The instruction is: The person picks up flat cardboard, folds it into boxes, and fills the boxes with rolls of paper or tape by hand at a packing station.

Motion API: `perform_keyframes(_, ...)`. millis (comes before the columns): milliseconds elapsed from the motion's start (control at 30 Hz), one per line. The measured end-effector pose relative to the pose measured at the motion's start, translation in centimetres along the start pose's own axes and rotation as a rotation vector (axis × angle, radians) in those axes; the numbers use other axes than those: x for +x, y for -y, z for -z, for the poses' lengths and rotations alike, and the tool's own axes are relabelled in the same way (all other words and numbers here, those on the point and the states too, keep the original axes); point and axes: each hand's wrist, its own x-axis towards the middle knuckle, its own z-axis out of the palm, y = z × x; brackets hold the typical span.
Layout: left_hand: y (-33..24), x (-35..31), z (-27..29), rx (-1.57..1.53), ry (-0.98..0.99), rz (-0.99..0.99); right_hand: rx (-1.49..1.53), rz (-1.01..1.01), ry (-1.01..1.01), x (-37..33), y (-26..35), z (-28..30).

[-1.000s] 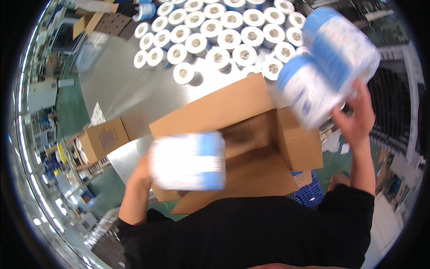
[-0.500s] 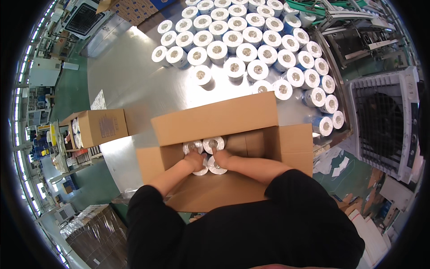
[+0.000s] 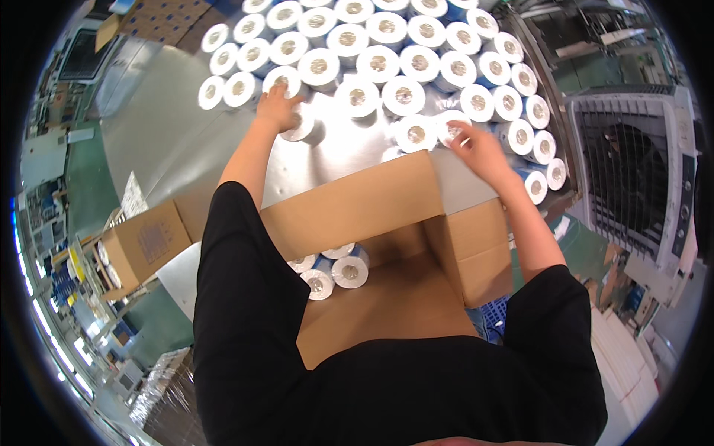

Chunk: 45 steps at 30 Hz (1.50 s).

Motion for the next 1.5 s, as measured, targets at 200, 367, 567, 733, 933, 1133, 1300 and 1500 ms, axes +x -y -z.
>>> perform_keyframes(200,-0.1,1.1,2.2,0.122,0.022,-0.022,-0.476,0.031,0.369,2.3,-3.9,-7.7)
perform_keyframes(367,3.4,-6.6,8.5,-0.279,-0.306,0.068,-0.130,0.041,0.151,4.0,-7.8,-15.0)
perform_keyframes(567,1.9,-24.3,18.1,-1.297,-0.116,0.347,0.220,0.079,0.117,2.2,-5.8,-6.2)
perform_keyframes(733,-9.7,-31.2,15.0,-1.700,0.449,0.327,-0.051,0.174,-0.380,-4.6,0.4,9.7)
perform_keyframes(933,-21.7,-24.7,2.2,-0.503,0.311,-0.141,-0.238,0.916,-0.170,-14.5,9.9,8.6)
perform_keyframes(1133,-25.4,-24.5,-9.7,0.362,0.218,-0.310,-0.843,0.509,0.561,-20.8,7.6,-5.6)
perform_keyframes(1300,-22.8,-24.9,-10.0,0.035,0.193,-0.322,-1.097,0.079,0.501,-15.4,1.7,-19.5)
perform_keyframes(1500,-18.0,-25.5,6.7,-0.791,0.349,-0.410,-1.052,0.129,0.954,-13.0,4.8,-20.4)
